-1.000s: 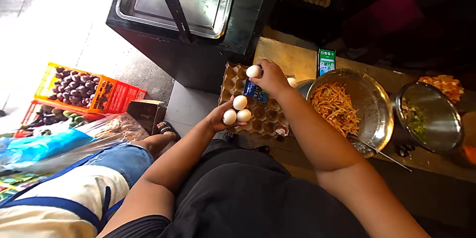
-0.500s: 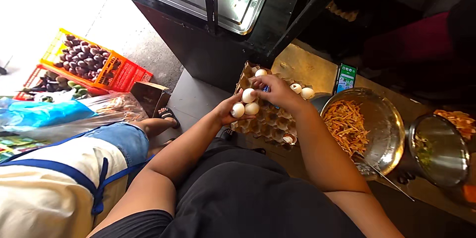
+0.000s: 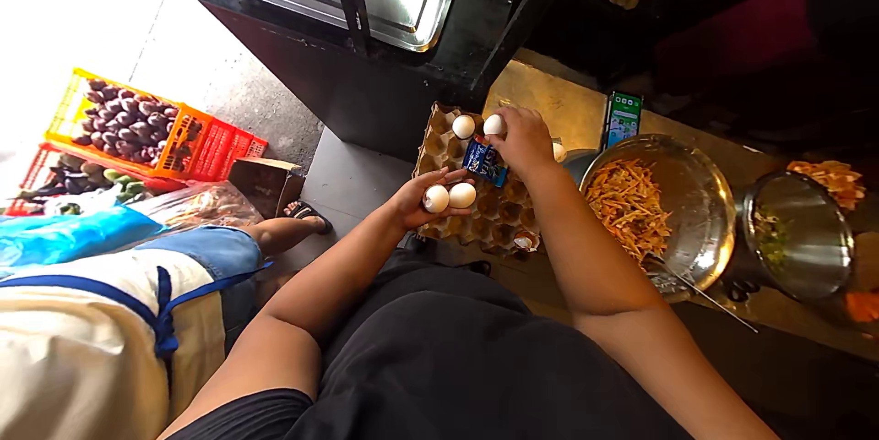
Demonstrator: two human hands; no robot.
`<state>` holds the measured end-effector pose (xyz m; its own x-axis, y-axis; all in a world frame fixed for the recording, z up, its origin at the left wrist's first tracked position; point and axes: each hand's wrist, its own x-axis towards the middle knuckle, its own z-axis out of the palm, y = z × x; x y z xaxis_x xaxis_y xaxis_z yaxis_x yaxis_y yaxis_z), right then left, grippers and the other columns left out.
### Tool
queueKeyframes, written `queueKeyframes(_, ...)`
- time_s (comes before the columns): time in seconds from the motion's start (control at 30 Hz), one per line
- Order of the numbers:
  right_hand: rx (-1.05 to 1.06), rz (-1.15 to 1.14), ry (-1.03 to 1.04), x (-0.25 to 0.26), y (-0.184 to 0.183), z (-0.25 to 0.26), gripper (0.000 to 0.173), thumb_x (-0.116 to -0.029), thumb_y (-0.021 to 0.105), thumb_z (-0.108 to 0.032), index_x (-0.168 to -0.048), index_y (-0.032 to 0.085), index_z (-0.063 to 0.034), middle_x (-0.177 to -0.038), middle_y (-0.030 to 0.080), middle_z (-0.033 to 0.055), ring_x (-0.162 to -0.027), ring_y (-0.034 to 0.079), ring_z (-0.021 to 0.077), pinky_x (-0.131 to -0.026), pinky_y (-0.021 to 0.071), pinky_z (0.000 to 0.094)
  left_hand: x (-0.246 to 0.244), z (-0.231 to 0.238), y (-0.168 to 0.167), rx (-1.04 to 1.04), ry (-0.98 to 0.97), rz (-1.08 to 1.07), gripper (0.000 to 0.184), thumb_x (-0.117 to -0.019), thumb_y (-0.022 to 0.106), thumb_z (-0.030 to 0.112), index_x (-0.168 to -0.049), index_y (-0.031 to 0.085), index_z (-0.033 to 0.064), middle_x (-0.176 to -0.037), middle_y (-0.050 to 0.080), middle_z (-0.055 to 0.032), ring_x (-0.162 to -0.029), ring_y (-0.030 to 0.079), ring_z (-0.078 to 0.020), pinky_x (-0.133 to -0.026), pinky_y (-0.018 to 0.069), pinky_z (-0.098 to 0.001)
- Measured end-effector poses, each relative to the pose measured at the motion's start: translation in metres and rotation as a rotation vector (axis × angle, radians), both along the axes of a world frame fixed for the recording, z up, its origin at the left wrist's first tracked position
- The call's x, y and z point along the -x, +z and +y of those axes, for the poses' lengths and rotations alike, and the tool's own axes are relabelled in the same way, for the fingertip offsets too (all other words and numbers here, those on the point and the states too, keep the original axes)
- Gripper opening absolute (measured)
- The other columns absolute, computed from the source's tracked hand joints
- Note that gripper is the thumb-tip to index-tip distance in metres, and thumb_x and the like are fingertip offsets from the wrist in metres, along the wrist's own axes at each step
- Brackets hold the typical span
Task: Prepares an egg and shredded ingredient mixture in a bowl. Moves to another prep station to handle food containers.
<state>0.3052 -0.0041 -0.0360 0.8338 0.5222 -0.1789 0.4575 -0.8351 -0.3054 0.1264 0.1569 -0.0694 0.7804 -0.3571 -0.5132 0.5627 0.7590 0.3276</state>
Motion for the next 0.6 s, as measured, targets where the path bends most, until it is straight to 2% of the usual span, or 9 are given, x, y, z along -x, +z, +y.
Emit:
queueKeyframes(0.13,0.041,0.006,0.063,-0.001,-0.012,-0.001,0.047,-0.0990,0.071,-0.029,-0.141,0.063,-0.0119,-0.140,0.061,0.0191,-0.133,0.052,0.0439,-0.107,0.0442,0.0614,0.002,-0.002,0.007,-0.016,-0.017,-0.014,0.056,-0.1092,0.031,0.047,-0.148,0.050,0.0119,-0.139,0.060,-0.0155,-0.112,0.067,-0.0295,-0.092,0.0572,-0.0444)
queueKeyframes(0.23,-0.111,0.062,0.087,0.019,0.005,-0.012,0.050,-0.1015,0.067,-0.032,-0.144,0.059,-0.0070,-0.141,0.058,0.0223,-0.129,0.054,0.0440,-0.108,0.0448,0.0593,0.002,-0.004,0.012,-0.006,-0.008,-0.017,0.056,-0.1086,0.034,0.050,-0.149,0.051,0.0136,-0.138,0.061,-0.0152,-0.112,0.067,-0.0290,-0.092,0.0567,-0.0439)
queueKeyframes(0.27,-0.182,0.122,0.115,0.032,0.014,-0.020,0.049,-0.1017,0.067,-0.032,-0.142,0.059,-0.0063,-0.138,0.060,0.0217,-0.125,0.059,0.0410,-0.105,0.0490,0.0569,0.001,-0.004,0.013,-0.007,-0.011,-0.024,0.056,-0.1084,0.035,0.050,-0.149,0.051,0.0145,-0.137,0.061,-0.0149,-0.112,0.067,-0.0290,-0.093,0.0564,-0.0444)
queueKeyframes(0.33,-0.300,0.306,0.198,0.061,0.026,-0.036,0.048,-0.0972,0.074,-0.027,-0.140,0.060,-0.0096,-0.130,0.063,0.0180,-0.107,0.067,0.0326,-0.088,0.0585,0.0511,-0.004,-0.007,0.014,-0.027,-0.022,-0.035,0.053,-0.1093,0.034,0.046,-0.148,0.052,0.0145,-0.133,0.063,-0.0156,-0.111,0.067,-0.0295,-0.093,0.0565,-0.0462)
queueKeyframes(0.37,-0.318,0.366,0.234,0.074,0.028,-0.043,0.053,-0.0934,0.079,-0.023,-0.142,0.059,-0.0128,-0.131,0.062,0.0158,-0.107,0.067,0.0297,-0.088,0.0596,0.0495,-0.009,-0.008,0.014,-0.039,-0.030,-0.042,0.050,-0.1110,0.032,0.041,-0.147,0.052,0.0128,-0.132,0.063,-0.0166,-0.111,0.067,-0.0301,-0.093,0.0573,-0.0467)
queueKeyframes(0.4,-0.321,0.406,0.256,0.085,0.027,-0.049,0.059,-0.0908,0.081,-0.019,-0.145,0.058,-0.0142,-0.133,0.061,0.0144,-0.114,0.065,0.0280,-0.095,0.0576,0.0484,-0.013,-0.011,0.014,-0.070,-0.044,-0.034,0.047,-0.1113,0.032,0.038,-0.145,0.053,0.0121,-0.131,0.064,-0.0158,-0.110,0.068,-0.0288,-0.091,0.0581,-0.0449)
queueKeyframes(0.43,-0.324,0.421,0.264,0.092,0.022,-0.055,0.060,-0.0905,0.081,-0.017,-0.146,0.058,-0.0129,-0.136,0.061,0.0147,-0.120,0.063,0.0278,-0.101,0.0551,0.0476,-0.015,-0.013,0.013,-0.090,-0.066,-0.030,0.047,-0.1116,0.032,0.037,-0.148,0.049,0.0120,-0.133,0.063,-0.0152,-0.111,0.067,-0.0279,-0.092,0.0579,-0.0446)
queueKeyframes(0.5,-0.356,0.461,0.226,0.099,0.010,-0.068,0.056,-0.0918,0.079,-0.015,-0.144,0.061,-0.0122,-0.140,0.061,0.0136,-0.127,0.061,0.0258,-0.107,0.0523,0.0452,-0.018,-0.020,0.013,-0.125,-0.105,-0.029,0.048,-0.1114,0.033,0.039,-0.150,0.046,0.0124,-0.132,0.064,-0.0140,-0.110,0.068,-0.0265,-0.090,0.0582,-0.0438)
queueKeyframes(0.6,-0.495,0.634,0.070,0.101,0.000,-0.085,0.052,-0.0914,0.079,-0.010,-0.140,0.062,-0.0104,-0.142,0.060,0.0120,-0.124,0.064,0.0223,-0.105,0.0556,0.0416,-0.020,-0.029,0.009,-0.091,-0.144,-0.051,0.051,-0.1116,0.033,0.038,-0.155,0.039,0.0112,-0.140,0.060,-0.0148,-0.118,0.066,-0.0280,-0.096,0.0563,-0.0452)
